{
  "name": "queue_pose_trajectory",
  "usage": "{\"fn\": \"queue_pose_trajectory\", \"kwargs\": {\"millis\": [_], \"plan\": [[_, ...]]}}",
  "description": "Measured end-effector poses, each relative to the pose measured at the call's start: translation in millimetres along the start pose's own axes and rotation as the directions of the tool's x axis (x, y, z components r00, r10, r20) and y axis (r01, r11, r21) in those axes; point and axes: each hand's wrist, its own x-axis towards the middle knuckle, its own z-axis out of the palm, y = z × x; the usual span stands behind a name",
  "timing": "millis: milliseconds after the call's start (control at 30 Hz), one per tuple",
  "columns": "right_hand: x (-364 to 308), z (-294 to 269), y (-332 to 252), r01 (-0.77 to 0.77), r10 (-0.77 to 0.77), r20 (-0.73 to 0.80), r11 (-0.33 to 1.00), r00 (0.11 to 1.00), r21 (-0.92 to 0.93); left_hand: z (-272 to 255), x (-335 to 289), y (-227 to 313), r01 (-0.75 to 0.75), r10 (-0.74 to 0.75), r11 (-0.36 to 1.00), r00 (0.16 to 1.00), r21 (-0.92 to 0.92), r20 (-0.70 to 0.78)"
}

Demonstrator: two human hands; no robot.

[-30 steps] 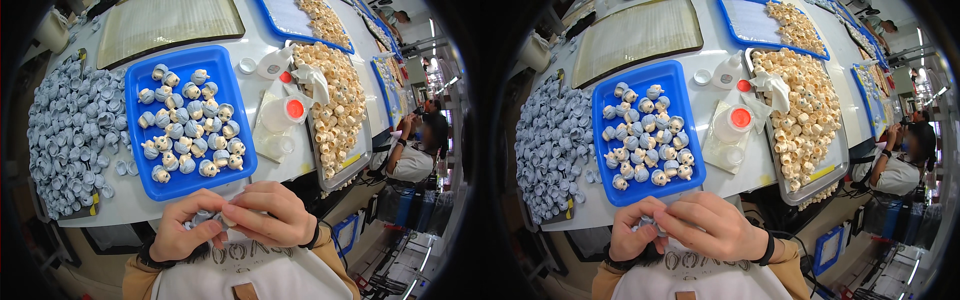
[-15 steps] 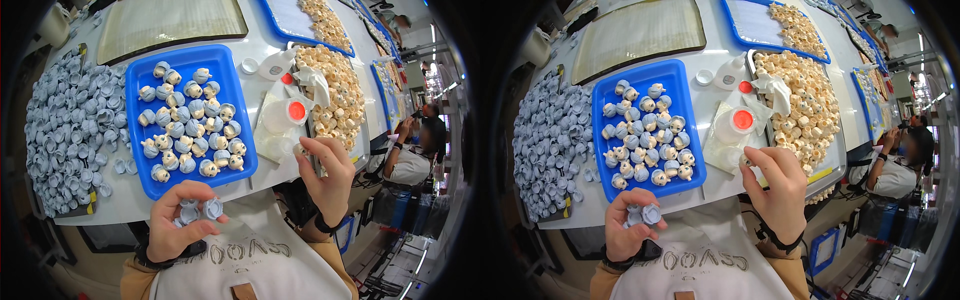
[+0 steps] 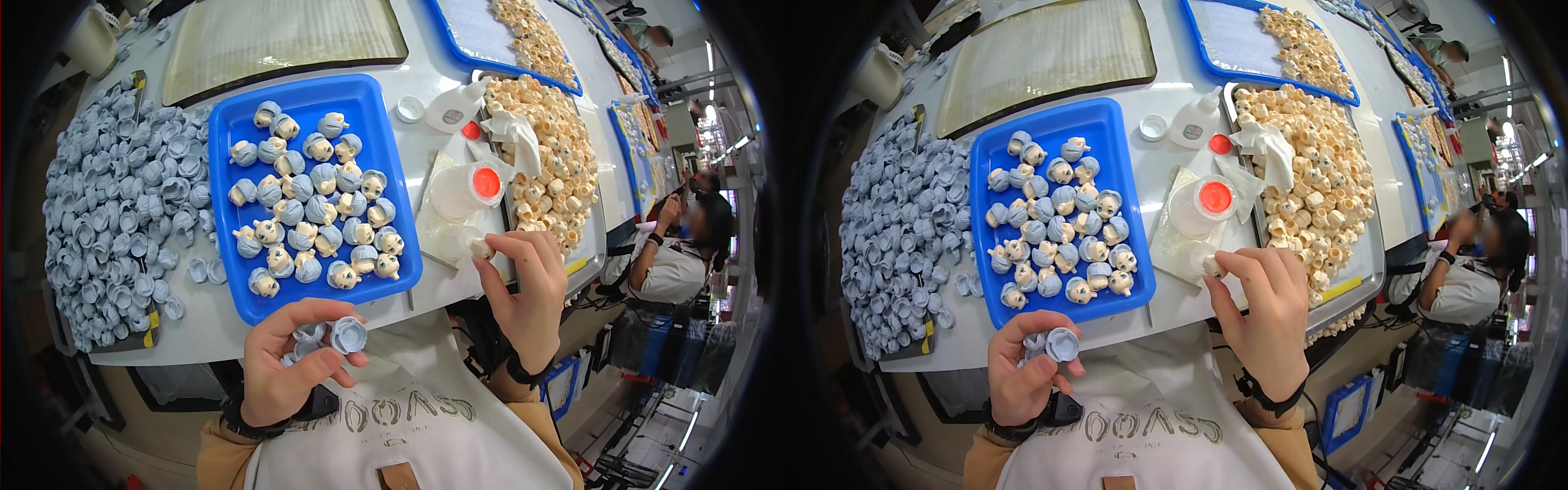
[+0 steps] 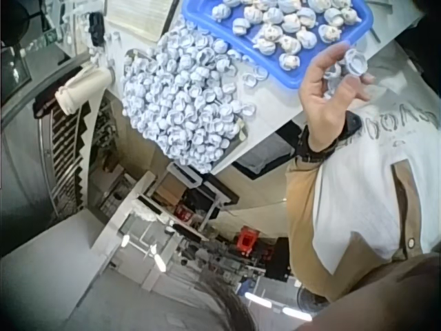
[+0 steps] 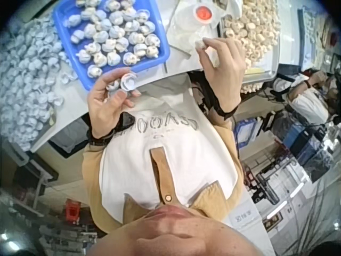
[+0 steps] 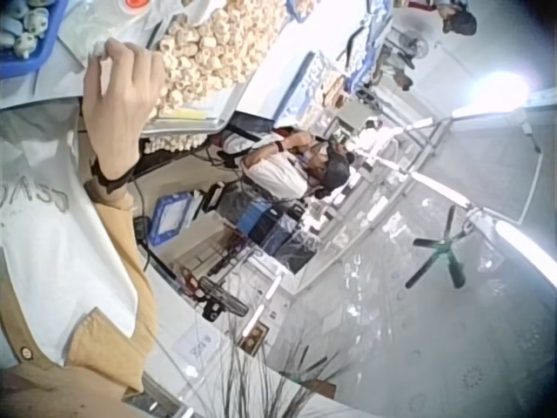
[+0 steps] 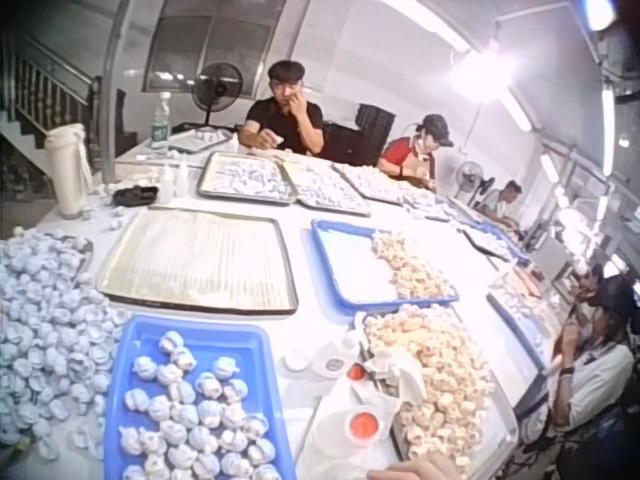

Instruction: The person uses a small tool to apply red paint to the lips of small doll heads. They then pick up a doll head and a grey hairpiece, apply glue to the hairpiece, and attach it to the head. The person repeats this process for multiple doll heads, placing the finished units on a blue tray.

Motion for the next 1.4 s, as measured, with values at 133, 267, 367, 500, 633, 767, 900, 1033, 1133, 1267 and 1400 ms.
{"fn": "queue_pose_trajectory", "kwargs": {"millis": [133,267,367,500,633,767,900,1033,1133,1267,1400], "plan": [[-6,4,2,-0.026,0.030,-0.064,0.998,0.998,0.051,3,1,0,-0.042,0.042,0.999,0.999,0.001,-0.009],[-9,2,-3,-0.059,0.097,-0.165,0.973,0.982,0.223,3,2,0,-0.038,0.037,0.999,0.999,0.026,0.027],[-8,-2,-21,0.004,0.033,-0.060,0.851,0.998,0.525,6,3,0,-0.012,0.011,0.999,1.000,0.040,0.020],[2,7,-46,0.152,-0.220,-0.003,0.663,0.975,0.733,10,3,2,-0.017,0.017,0.999,1.000,0.043,0.012],[7,12,-52,0.229,-0.308,0.001,0.710,0.951,0.665,9,2,1,-0.045,0.044,0.998,0.999,0.052,0.002],[7,13,-52,0.210,-0.330,0.067,0.732,0.942,0.648,3,2,0,-0.081,0.078,0.989,0.997,0.120,0.030],[3,16,-53,0.275,-0.368,0.041,0.760,0.929,0.588,2,1,-1,-0.096,0.094,0.982,0.995,0.163,0.021],[8,19,-56,0.353,-0.412,-0.004,0.776,0.911,0.523,1,1,-7,-0.086,0.096,0.982,0.994,0.166,-0.049],[9,23,-67,0.346,-0.372,-0.047,0.802,0.927,0.487,-2,-3,-9,0.020,-0.008,0.990,0.996,0.136,-0.091],[2,41,-72,0.406,-0.378,-0.151,0.825,0.913,0.393,2,-4,-6,0.016,-0.012,0.999,0.995,0.044,-0.104],[7,52,-75,0.393,-0.372,-0.132,0.832,0.919,0.392,1,-2,-4,-0.001,0.017,0.995,0.986,0.100,-0.164]]}}
